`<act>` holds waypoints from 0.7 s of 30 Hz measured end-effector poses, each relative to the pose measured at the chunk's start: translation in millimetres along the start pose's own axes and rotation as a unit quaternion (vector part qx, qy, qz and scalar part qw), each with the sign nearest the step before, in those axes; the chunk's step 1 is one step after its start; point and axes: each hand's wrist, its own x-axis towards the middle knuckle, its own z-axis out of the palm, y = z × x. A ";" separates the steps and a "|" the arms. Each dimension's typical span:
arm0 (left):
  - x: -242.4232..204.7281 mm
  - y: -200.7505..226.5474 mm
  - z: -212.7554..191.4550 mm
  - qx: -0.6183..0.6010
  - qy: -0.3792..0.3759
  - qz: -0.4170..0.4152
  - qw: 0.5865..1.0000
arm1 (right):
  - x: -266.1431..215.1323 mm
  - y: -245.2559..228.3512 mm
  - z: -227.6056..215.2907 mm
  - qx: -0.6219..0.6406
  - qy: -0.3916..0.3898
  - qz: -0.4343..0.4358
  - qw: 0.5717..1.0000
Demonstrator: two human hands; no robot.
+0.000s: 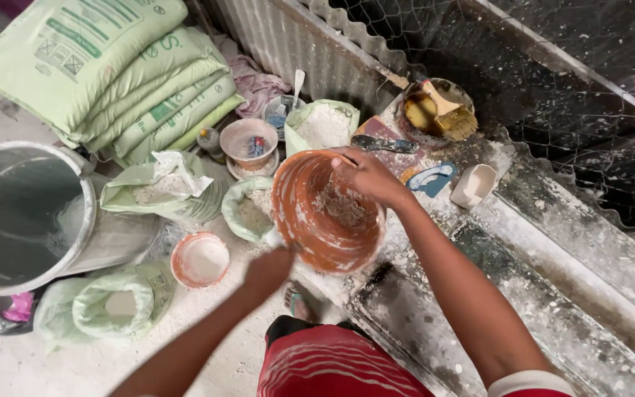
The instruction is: Cleaning a decorative trim mold with a brush and mixing plaster in a bowl.
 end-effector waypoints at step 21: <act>14.1 -1.7 3.7 0.101 -0.020 -0.055 0.993 | -14.4 -65.9 98.3 -0.288 -0.007 -0.061 0.956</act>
